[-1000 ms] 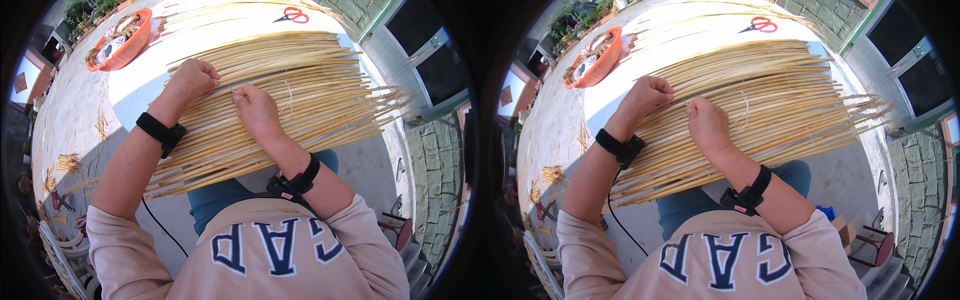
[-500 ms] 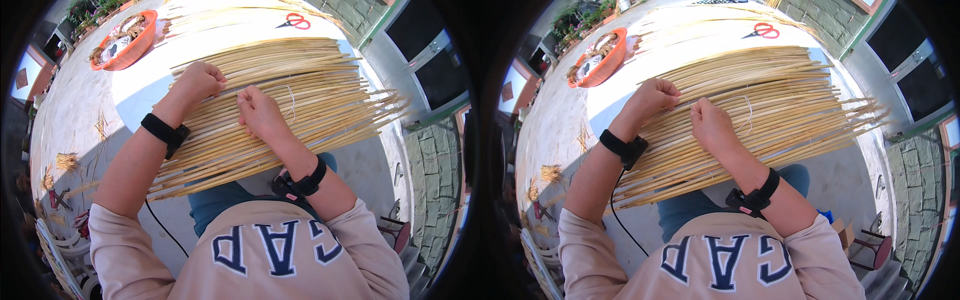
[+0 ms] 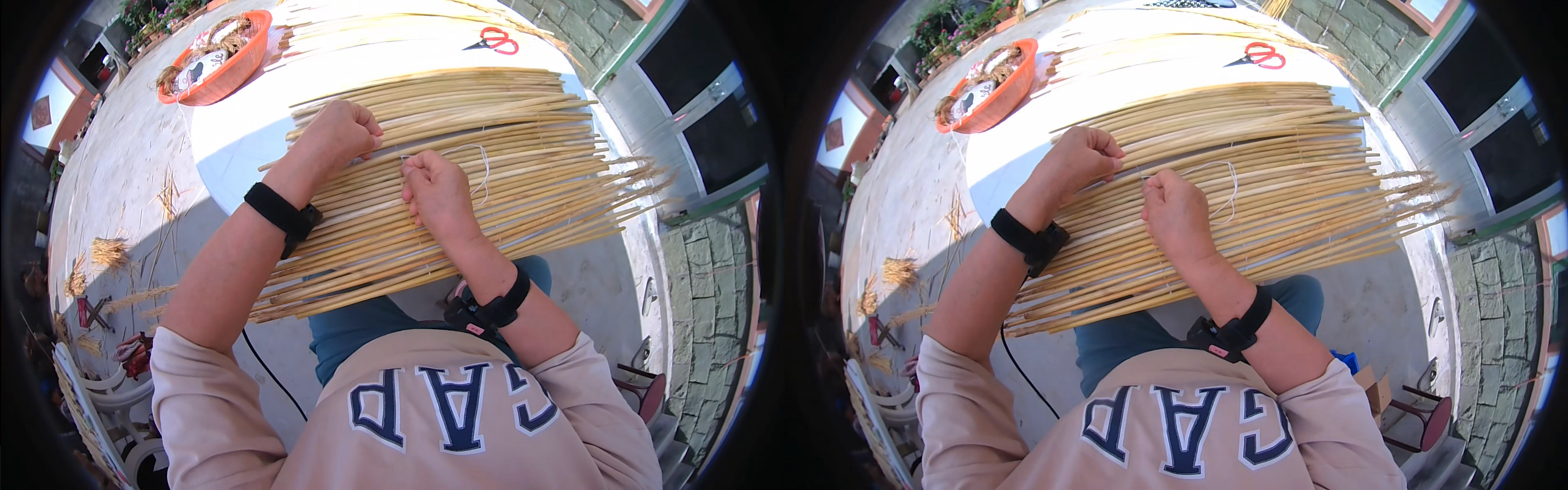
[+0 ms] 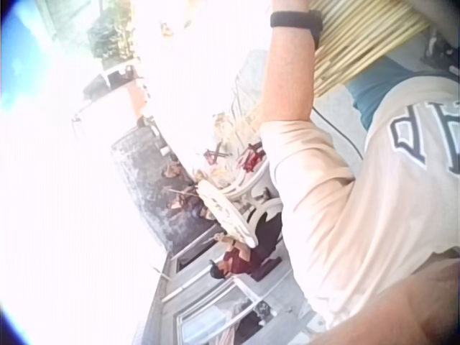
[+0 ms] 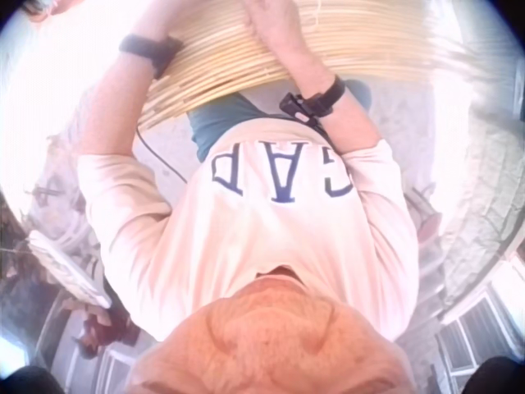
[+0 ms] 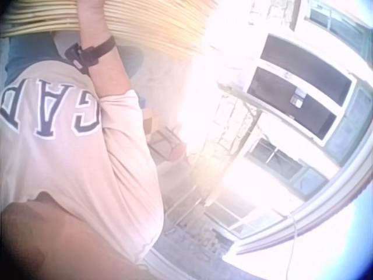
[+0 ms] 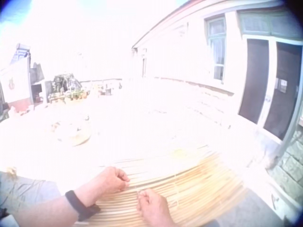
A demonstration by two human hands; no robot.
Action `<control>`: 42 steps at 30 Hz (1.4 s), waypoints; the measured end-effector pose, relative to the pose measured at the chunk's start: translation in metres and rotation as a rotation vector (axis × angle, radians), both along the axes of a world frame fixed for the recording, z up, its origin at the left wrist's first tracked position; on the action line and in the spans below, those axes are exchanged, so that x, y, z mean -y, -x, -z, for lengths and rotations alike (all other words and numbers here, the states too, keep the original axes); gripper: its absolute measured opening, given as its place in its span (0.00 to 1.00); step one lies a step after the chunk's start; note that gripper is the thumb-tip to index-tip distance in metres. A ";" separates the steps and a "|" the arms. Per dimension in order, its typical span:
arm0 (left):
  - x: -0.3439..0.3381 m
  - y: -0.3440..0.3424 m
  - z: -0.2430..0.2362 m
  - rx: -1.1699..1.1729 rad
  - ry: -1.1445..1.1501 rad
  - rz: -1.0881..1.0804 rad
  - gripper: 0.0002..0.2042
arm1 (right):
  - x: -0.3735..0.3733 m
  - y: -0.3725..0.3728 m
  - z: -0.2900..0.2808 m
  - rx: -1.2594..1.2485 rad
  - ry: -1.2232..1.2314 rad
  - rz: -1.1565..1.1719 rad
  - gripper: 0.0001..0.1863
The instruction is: The person weaves together thin bamboo sticks using a white string and a needle.
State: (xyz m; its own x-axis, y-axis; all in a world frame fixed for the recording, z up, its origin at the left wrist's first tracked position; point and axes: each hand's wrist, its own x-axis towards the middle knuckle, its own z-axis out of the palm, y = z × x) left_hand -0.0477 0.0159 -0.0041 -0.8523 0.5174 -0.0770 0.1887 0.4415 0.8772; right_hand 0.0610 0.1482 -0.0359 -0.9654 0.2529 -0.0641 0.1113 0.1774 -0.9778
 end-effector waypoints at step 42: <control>-0.007 -0.026 -0.001 -0.211 0.109 0.038 0.06 | 0.003 0.003 -0.003 -0.052 0.014 0.104 0.04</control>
State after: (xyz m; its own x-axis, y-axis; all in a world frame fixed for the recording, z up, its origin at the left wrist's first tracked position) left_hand -0.0221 0.0229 -0.0027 -0.8357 0.5475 0.0431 0.3807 0.5209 0.7641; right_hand 0.0581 0.1453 -0.0325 -0.9361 0.3511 -0.0187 0.0775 0.1541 -0.9850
